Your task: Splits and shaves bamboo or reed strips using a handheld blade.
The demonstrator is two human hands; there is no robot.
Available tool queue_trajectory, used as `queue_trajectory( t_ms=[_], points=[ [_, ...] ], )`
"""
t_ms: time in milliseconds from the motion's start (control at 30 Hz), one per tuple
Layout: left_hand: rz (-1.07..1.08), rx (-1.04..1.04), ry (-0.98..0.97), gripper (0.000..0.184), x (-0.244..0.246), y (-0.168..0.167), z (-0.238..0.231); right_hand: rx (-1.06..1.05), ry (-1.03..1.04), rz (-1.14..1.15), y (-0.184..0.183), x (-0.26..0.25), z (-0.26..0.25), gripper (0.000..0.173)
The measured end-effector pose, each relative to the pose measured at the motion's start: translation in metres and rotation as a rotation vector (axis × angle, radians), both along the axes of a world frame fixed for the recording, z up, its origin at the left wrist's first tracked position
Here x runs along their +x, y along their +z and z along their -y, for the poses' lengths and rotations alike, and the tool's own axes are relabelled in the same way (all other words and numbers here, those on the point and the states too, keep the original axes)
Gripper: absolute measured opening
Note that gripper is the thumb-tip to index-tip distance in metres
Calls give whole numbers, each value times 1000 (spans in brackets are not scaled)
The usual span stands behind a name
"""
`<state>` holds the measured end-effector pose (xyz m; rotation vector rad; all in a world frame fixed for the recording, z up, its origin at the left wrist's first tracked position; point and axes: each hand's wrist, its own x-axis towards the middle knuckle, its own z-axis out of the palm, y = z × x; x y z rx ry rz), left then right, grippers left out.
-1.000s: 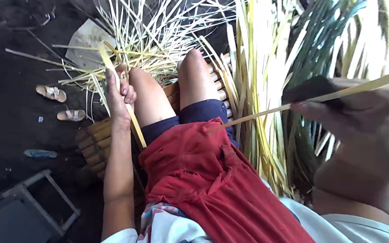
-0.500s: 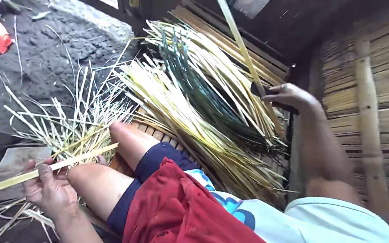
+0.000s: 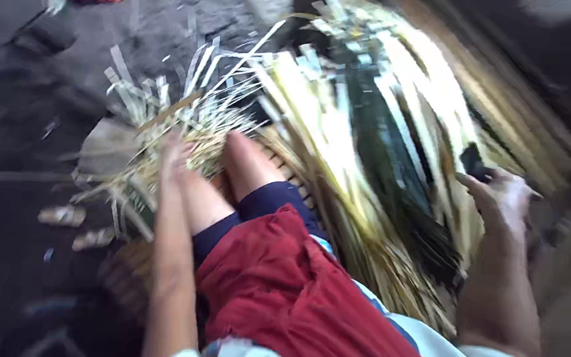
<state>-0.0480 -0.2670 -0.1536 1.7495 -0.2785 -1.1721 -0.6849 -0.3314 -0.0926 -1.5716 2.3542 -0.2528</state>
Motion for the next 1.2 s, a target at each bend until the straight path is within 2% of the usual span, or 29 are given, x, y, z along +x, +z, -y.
queue_trajectory(
  t_ms=[67,167,233,300,400,467,567,733,833,900,967,1067,1200],
  points=[
    [-8,75,-112,54,-8,-10,-17,79,162,126,-27,51,9,52],
    [51,6,-202,52,7,-41,-57,207,395,285,-52,155,3,46],
    [85,-20,-109,47,23,-52,-92,304,534,435,-65,214,-3,42],
    [148,19,72,43,43,-56,-130,405,630,623,-77,267,-11,38],
    [284,102,285,43,82,-73,-178,573,669,892,-95,331,-26,32],
    [339,159,367,42,103,-86,-195,688,665,951,-104,363,-37,30],
    [331,210,407,47,121,-103,-196,728,635,906,-124,387,-49,21],
    [218,286,422,62,134,-132,-174,676,612,895,-124,394,-49,22],
    [257,270,478,61,135,-139,-166,667,589,912,-125,393,-49,21],
    [378,263,506,74,135,-135,-167,677,590,914,-127,391,-49,20],
    [567,307,426,73,134,-113,-167,694,601,912,-128,389,-48,21],
    [864,513,221,49,148,-72,-167,707,612,931,-130,389,-46,20],
    [904,528,71,46,184,-7,-157,723,606,981,-129,389,-44,19]
  ],
)
